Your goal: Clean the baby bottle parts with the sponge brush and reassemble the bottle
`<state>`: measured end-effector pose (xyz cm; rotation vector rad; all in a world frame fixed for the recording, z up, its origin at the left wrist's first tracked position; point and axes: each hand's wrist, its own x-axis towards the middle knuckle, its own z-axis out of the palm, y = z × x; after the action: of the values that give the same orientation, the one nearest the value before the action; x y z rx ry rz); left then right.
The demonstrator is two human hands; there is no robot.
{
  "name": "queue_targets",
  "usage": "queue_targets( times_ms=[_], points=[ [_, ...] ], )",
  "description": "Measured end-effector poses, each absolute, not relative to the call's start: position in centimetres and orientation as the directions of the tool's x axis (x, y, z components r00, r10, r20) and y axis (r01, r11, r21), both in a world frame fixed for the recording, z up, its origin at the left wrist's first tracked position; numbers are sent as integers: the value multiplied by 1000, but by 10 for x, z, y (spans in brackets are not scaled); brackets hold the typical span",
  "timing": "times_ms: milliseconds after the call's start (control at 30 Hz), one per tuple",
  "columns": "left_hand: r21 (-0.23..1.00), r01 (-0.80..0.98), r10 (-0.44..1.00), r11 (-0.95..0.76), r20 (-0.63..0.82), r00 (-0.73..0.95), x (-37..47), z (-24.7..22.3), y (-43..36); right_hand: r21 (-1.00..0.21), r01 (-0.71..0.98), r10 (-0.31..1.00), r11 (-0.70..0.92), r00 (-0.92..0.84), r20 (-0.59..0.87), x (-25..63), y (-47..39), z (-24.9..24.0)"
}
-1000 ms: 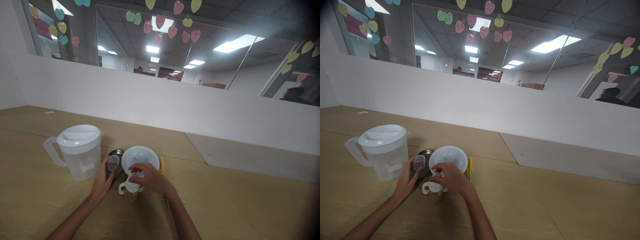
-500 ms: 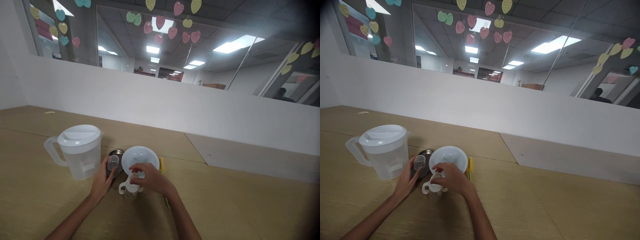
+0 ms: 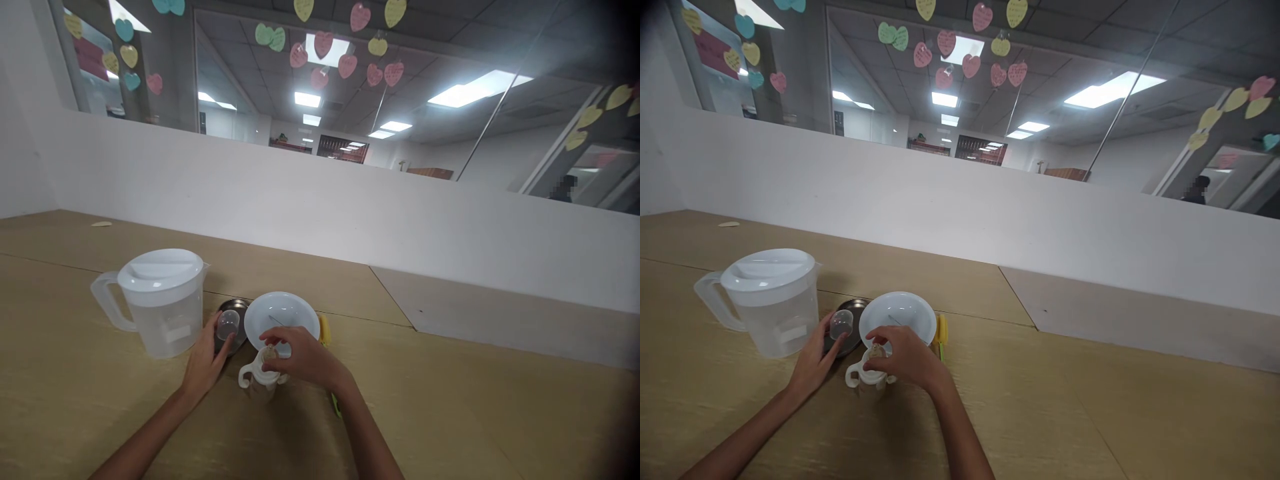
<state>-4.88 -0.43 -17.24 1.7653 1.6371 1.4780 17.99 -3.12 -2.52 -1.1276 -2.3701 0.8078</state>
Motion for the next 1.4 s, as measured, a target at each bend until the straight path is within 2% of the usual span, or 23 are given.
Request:
queue_targets(
  times_ms=[667,867,1200,1400],
  points=[
    [779,551,876,-299,453,-164,-48,-172,-5,-604,627,793,491,-608,13,179,-28,-26],
    [772,572,883,-277,439,-166,-48,-170,-6,-562,660,808,499,-588,28,176,-28,-28],
    [643,714,870,-279,483,-95,-55,-177,2,-583,656,811,480,-585,9,180,-30,-26],
    [602,762,888,-240,453,-78,-57,-179,4,-588,656,813,473,-582,5,180,-33,-24]
  ],
)
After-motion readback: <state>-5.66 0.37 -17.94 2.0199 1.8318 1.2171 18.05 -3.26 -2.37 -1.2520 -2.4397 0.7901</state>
